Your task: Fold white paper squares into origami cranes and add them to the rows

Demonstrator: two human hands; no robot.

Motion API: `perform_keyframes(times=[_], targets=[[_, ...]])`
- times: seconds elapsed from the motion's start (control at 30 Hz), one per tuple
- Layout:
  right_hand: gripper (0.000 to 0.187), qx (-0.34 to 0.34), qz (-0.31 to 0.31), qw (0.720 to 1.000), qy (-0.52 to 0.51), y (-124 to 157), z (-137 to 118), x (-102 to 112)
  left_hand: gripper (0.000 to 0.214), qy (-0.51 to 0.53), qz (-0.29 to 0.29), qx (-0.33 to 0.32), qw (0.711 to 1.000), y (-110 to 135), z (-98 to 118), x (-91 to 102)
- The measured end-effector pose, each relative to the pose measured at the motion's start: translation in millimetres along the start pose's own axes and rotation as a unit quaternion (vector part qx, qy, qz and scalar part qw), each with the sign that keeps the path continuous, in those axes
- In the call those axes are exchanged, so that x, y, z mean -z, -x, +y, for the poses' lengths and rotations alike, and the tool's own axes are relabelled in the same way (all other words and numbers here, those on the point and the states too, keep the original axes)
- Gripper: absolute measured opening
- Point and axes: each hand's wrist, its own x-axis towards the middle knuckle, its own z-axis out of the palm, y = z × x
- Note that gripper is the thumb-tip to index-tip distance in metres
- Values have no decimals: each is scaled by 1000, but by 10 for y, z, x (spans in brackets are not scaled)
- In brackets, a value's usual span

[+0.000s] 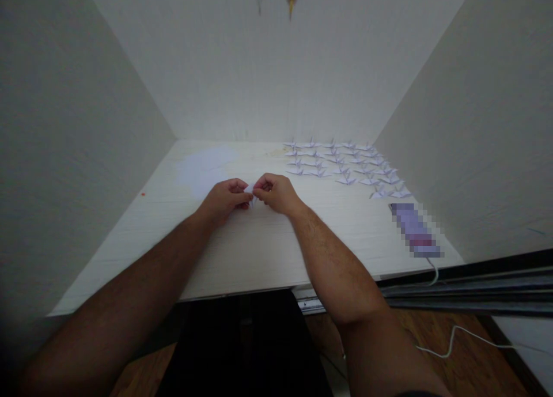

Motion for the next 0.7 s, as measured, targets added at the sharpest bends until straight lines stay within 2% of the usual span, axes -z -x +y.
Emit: perform_keyframes(times=[0.27, 0.5, 0.7], targets=[[15, -9, 11, 997, -71, -1, -40, -41, 24, 4, 2, -11, 1000, 18, 19, -14], [14, -15, 22, 996, -81, 0, -63, -65, 23, -32, 6, -31, 999, 15, 25, 5], [13, -4, 25, 998, -60, -1, -42, -55, 25, -24, 0, -18, 1000, 13, 19, 3]])
